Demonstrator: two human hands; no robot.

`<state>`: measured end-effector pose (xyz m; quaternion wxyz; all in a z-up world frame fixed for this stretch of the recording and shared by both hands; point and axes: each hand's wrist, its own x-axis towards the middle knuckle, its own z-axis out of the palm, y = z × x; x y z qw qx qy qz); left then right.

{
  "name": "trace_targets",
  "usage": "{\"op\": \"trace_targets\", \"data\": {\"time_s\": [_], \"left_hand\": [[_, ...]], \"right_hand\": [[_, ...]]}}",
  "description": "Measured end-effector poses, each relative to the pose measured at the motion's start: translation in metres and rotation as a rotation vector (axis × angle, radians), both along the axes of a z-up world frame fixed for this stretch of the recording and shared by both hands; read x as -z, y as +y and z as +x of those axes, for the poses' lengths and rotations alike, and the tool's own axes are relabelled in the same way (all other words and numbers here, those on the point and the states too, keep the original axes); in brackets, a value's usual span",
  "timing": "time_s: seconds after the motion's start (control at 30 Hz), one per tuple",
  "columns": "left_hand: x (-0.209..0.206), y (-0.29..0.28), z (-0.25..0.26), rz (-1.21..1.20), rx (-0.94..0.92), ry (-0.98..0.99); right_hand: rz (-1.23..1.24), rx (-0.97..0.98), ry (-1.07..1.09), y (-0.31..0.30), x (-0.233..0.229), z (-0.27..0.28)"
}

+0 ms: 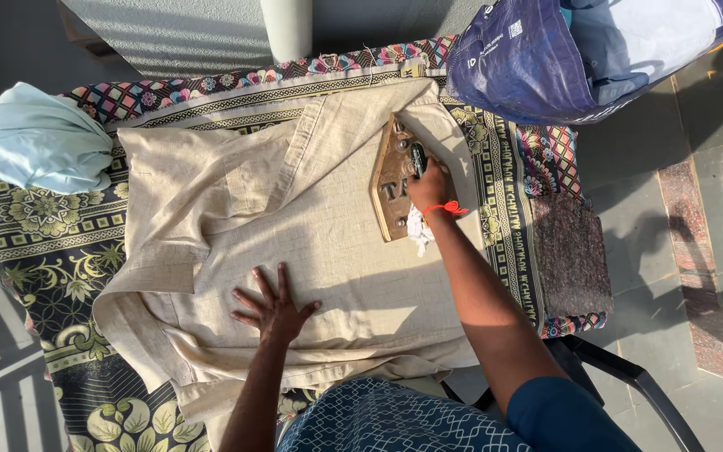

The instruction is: The person irons a shirt by hand on a patterned cloth surface, smoothing the fabric and applying an iron to the sleeves, collar, and torso area.

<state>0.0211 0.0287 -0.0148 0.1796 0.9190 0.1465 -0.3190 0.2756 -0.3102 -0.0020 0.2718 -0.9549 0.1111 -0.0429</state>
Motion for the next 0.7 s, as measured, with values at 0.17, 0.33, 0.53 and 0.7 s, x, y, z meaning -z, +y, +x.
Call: {"op": "trace_targets", "data": {"time_s": [0.17,0.33,0.53,0.7], "left_hand": [[-0.008,0.002,0.005,-0.068,-0.024,0.102],[-0.009,0.006,0.010,-0.083,-0.020,0.133],[-0.015,0.006,0.009,-0.096,-0.029,0.102],[-0.018,0.000,0.004,-0.045,-0.015,0.037]], "right_hand": [[-0.098,0.137,0.066,-0.017,0.016,0.102],[-0.077,0.031,-0.019,-0.022,0.047,0.108],[-0.127,-0.055,-0.001,0.003,0.026,0.014],[-0.036,-0.079,0.102,0.059,0.013,-0.138]]}}
